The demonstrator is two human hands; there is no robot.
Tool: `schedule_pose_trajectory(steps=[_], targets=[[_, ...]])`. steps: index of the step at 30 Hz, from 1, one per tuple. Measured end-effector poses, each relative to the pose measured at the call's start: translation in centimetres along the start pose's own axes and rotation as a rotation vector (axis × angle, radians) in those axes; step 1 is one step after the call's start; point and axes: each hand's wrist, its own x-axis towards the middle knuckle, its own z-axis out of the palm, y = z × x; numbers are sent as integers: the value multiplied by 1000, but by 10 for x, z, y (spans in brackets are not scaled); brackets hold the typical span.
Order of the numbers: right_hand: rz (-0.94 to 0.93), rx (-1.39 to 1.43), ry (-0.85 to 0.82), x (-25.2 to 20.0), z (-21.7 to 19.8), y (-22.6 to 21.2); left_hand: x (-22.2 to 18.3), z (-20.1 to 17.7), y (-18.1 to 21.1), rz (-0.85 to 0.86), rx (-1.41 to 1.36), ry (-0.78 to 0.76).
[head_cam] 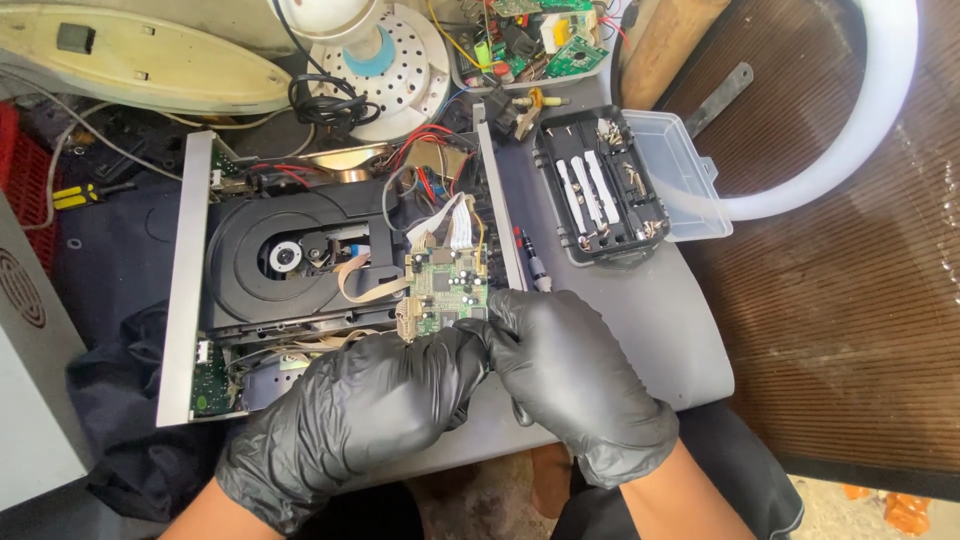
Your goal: Detaching ribbon cables and removing a circuit board from an electronic device during disassembly.
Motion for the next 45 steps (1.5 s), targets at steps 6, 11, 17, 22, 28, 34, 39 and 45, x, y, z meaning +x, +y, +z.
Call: schedule_pose_trajectory(steps=[6,11,17,22,28,34,39,45], targets=[[-40,98,29,1,3,8,-3,-2,5,16,67,79],[-93,-38,-66,0,-3,6,5,-11,-1,81,86,110],[-103,-27,-38,-2,0,11,-7,-22,-33,-54,137,-195],[-51,78,-106,-3,-6,-2,-12,-19,-19,-285,-353,-257],[23,390,-104,-2,-2,3,-22,-41,-5,-137,-311,177],[61,532,-36,-5,-1,2,-29,-41,-21,-124,-245,364],[68,572,12,-3,4,9,-44,-20,-28,-138,-48,460],[-149,739,102,16,15,42,-26,-30,-18,-218,-88,546]])
